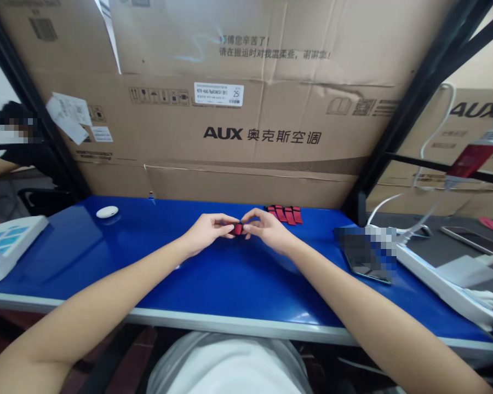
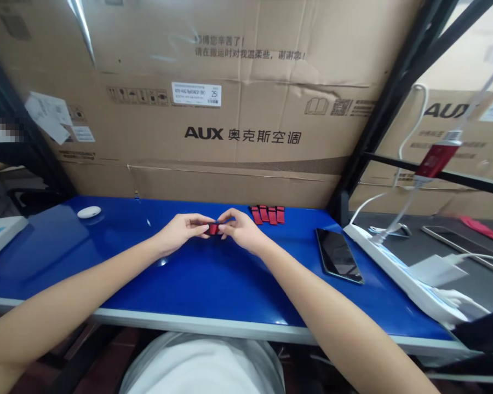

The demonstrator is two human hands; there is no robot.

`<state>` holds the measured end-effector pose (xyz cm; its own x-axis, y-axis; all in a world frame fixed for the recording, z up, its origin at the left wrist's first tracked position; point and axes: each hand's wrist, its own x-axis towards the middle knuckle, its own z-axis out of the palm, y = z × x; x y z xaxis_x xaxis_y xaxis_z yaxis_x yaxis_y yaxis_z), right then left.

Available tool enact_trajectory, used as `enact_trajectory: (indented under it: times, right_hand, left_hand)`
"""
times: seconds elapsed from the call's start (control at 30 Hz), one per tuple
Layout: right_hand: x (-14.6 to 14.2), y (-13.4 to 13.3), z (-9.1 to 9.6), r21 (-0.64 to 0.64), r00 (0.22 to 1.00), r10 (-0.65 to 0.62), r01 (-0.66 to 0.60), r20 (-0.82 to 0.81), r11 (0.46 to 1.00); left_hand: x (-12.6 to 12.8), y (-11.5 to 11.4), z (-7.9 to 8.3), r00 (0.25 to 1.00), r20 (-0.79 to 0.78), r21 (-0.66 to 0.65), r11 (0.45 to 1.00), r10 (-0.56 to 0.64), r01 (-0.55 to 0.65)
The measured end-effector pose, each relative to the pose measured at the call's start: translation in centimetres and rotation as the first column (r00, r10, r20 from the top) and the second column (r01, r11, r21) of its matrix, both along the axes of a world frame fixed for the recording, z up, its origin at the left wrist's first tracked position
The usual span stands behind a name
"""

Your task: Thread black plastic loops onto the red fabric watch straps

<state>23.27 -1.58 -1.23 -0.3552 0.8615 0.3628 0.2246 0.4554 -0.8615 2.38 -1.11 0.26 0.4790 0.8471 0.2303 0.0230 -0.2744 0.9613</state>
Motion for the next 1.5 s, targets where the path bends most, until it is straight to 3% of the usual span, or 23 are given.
enact_trajectory:
  times: [0.07,0.13,0.27,0.4,0.5,0.57,0.67,0.73,0.8,0.9,1.07,1.27,1.5]
  right_hand:
    - [1.0,0.6,-0.1,0.195,0.975,-0.167,0.136,0.148,0.971]
    - [1.8,1.2,-0.4,0.322,0.896,-0.309,0.205,0.318,0.924]
    - [2.5,1.8,-0.9,0.276,0.758,-0.37,0.257,0.537,0.926]
    - [2.9,2.2,-1.0,0.16,0.789,-0.345,0.307,0.508,0.938]
    - [3.1,2.4,-0.8,0.145,0.857,-0.35,0.318,0.38,0.937]
    - [2.9,2.1,-0.5,0.168,0.896,-0.361,0.326,0.258,0.93]
    - [1.8,1.0,0.5,0.0,0.966,-0.25,0.251,0.064,0.968]
    - [0.9,0.0,1.1,-0.154,0.992,-0.101,0.089,-0.073,0.984]
    - [0.2,-0.8,1.6,-0.204,0.986,0.023,-0.057,-0.168,0.977]
    - [-0.3,-1.4,1.9,-0.151,0.993,0.016,-0.035,-0.121,0.988]
    - [-0.4,-1.2,1.5,0.142,0.985,-0.116,0.099,0.124,0.985]
    - [-0.8,-1.7,1.6,0.107,0.977,-0.076,0.055,0.197,0.993]
    - [-0.4,-2.4,2.6,0.194,0.956,0.005,-0.064,0.293,0.979]
  left_hand:
    - [-0.5,0.4,0.1,1.0,0.001,-0.02,1.0,-0.019,0.019]
    - [-0.9,0.6,0.1,0.998,-0.018,-0.037,0.998,-0.057,0.056]
    - [-1.7,1.0,0.4,0.995,-0.073,-0.023,0.997,-0.074,0.073]
    - [-2.9,2.3,0.7,0.976,-0.196,0.062,0.995,0.091,-0.08]
    - [-3.8,3.5,0.7,0.895,-0.295,0.167,0.94,0.334,-0.296]
    - [-3.9,3.8,0.5,0.858,-0.312,0.17,0.912,0.409,-0.373]
    - [-3.4,3.3,0.4,0.898,-0.261,0.069,0.935,0.354,-0.348]
    - [-2.7,2.3,0.5,0.953,-0.154,0.002,0.964,0.262,-0.264]
    - [-1.9,1.4,0.7,0.989,-0.019,-0.05,0.987,0.15,-0.15]
    - [-0.9,0.3,0.8,0.993,0.116,-0.128,0.992,0.034,-0.019]
    - [-0.2,-0.2,0.4,0.985,0.173,-0.169,0.985,0.004,0.025]
    - [0.1,-0.6,0.2,0.989,0.147,-0.056,0.998,0.009,-0.001]
    - [0.4,-1.1,0.3,0.999,0.051,-0.053,0.999,-0.005,0.008]
